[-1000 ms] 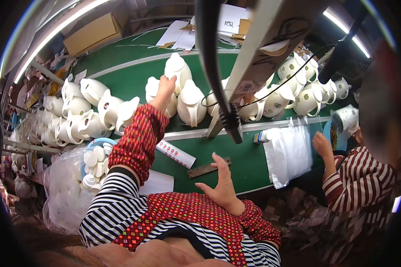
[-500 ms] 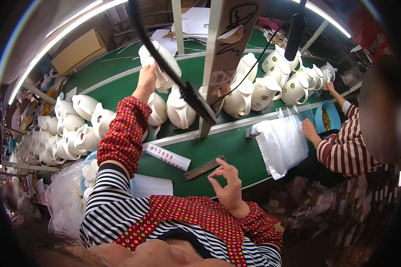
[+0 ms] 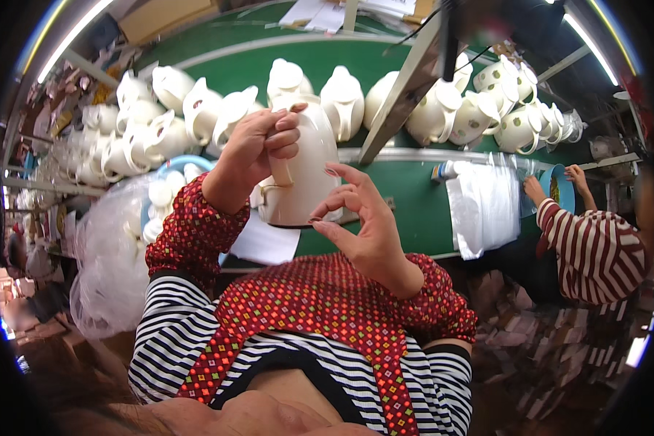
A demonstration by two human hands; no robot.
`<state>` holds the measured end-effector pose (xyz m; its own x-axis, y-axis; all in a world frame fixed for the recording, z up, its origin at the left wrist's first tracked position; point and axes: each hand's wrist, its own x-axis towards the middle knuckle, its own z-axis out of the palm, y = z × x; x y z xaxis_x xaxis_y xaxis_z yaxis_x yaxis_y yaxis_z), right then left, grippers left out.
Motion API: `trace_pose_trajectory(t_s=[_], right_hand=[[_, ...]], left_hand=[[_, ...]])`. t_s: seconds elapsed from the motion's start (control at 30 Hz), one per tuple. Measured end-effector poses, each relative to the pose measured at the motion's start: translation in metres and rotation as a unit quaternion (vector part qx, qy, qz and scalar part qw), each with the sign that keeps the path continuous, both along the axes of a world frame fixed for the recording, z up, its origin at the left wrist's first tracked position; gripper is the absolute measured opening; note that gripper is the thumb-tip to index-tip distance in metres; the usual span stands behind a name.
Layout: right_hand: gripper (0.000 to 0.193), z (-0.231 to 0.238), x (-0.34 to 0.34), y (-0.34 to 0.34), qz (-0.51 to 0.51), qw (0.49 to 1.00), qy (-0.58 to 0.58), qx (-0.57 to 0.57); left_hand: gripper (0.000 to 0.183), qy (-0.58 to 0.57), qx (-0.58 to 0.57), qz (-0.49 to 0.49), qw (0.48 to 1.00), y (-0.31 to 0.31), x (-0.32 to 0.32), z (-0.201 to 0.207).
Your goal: The person repeatedly picks white plastic pitchers from a conveyor belt, peels small stickers from a roll, and applies them to the pitcher bodies. The person also picks white plastic lids from a nearby basin and places them onto the pitchers. Finished units are returned to the belt.
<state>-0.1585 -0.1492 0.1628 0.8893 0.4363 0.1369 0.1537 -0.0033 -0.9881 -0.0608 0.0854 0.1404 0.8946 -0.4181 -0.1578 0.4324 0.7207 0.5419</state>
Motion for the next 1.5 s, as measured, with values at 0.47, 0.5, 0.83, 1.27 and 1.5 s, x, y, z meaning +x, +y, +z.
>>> trace_pose_trajectory(t_s=[0.47,0.5,0.83,1.27,1.5], right_hand=[[0.081,-0.035,-0.042,0.018,0.068,0.987,0.057,-0.134],[0.081,-0.036,-0.042,0.02,0.061,0.987,0.054,-0.139],[0.103,-0.059,-0.042,0.022,-0.005,0.973,-0.102,-0.207],[0.122,-0.068,-0.02,-0.037,-0.183,0.966,-0.143,-0.117],[0.099,-0.091,-0.023,-0.064,-0.206,0.974,0.013,-0.089]], left_hand=[[0.019,0.203,0.004,0.047,0.978,-0.019,-0.064,-0.043],[0.019,0.2,0.006,0.047,0.979,-0.019,-0.064,-0.043],[0.024,0.196,0.004,0.041,0.98,-0.025,-0.071,-0.039],[0.043,-0.169,0.148,0.042,0.974,-0.015,-0.021,0.029],[0.038,-0.243,0.28,0.145,0.917,-0.043,0.194,-0.014]])
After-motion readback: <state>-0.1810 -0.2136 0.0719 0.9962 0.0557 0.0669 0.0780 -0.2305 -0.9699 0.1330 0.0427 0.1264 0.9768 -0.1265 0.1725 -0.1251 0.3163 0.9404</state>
